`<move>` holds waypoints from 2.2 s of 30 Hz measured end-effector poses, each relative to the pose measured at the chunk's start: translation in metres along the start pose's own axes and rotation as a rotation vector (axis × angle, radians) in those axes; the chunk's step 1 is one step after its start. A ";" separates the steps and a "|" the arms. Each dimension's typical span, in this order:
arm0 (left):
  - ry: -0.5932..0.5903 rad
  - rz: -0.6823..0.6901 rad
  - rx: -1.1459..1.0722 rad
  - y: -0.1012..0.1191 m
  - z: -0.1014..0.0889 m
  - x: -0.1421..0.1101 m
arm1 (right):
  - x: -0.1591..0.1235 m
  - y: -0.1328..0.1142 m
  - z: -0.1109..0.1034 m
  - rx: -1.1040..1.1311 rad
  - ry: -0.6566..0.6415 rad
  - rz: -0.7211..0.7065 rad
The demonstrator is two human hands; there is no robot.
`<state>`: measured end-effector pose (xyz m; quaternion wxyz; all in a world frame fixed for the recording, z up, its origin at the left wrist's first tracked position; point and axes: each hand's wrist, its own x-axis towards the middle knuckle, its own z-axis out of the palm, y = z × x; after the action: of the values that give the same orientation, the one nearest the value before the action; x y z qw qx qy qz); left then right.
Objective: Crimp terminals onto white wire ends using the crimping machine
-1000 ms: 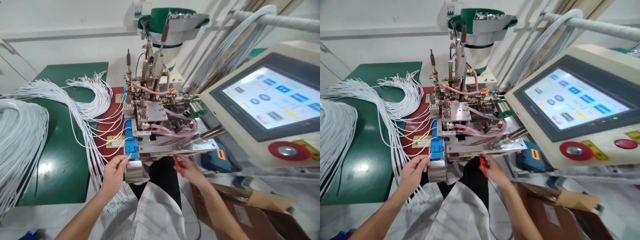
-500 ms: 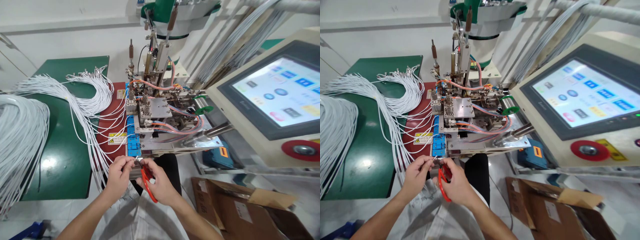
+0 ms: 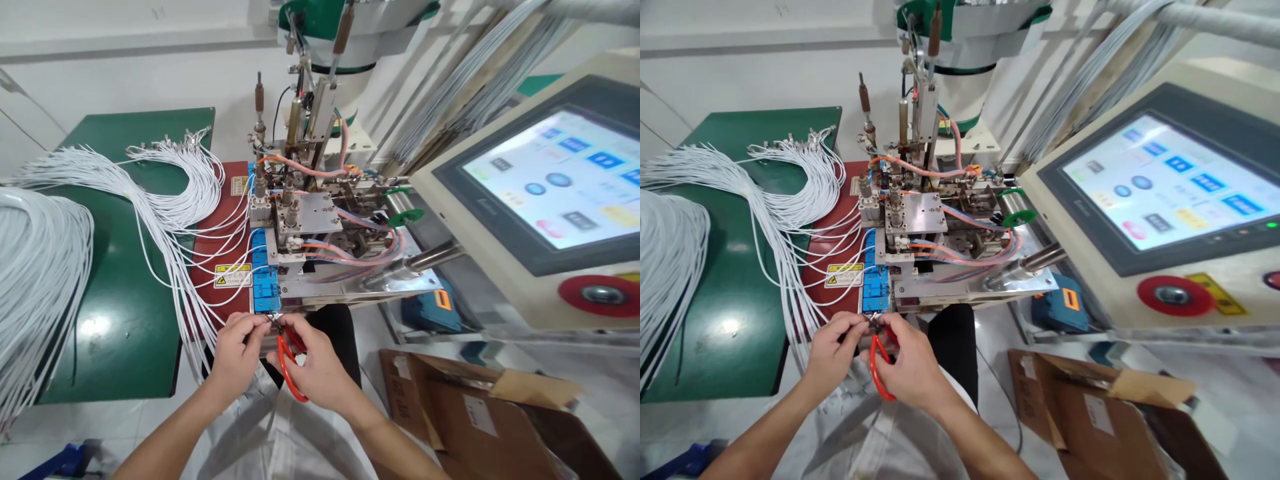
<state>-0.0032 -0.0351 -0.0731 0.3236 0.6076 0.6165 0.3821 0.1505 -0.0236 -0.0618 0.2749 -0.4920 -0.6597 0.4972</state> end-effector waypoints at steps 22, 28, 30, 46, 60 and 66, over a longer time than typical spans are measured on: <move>-0.031 -0.004 -0.004 -0.001 0.002 0.001 | -0.001 0.000 -0.002 -0.010 -0.026 0.067; -0.044 -0.027 -0.052 -0.004 0.004 0.000 | -0.003 -0.001 -0.003 -0.010 -0.014 0.055; -0.049 -0.026 -0.048 -0.005 0.004 0.000 | -0.003 -0.001 -0.004 -0.021 -0.017 0.060; 0.173 -0.185 -0.173 -0.004 0.009 0.000 | -0.011 0.023 -0.027 0.007 0.181 0.077; 0.132 -0.133 -0.156 -0.009 0.009 0.002 | 0.038 0.151 -0.137 -0.729 0.416 0.540; 0.079 -0.039 -0.058 -0.006 0.005 0.001 | 0.058 0.153 -0.156 -0.830 0.434 0.500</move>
<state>-0.0020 -0.0340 -0.0808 0.3239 0.5703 0.6291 0.4172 0.3200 0.0932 -0.1557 0.0606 -0.7932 -0.5915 0.1314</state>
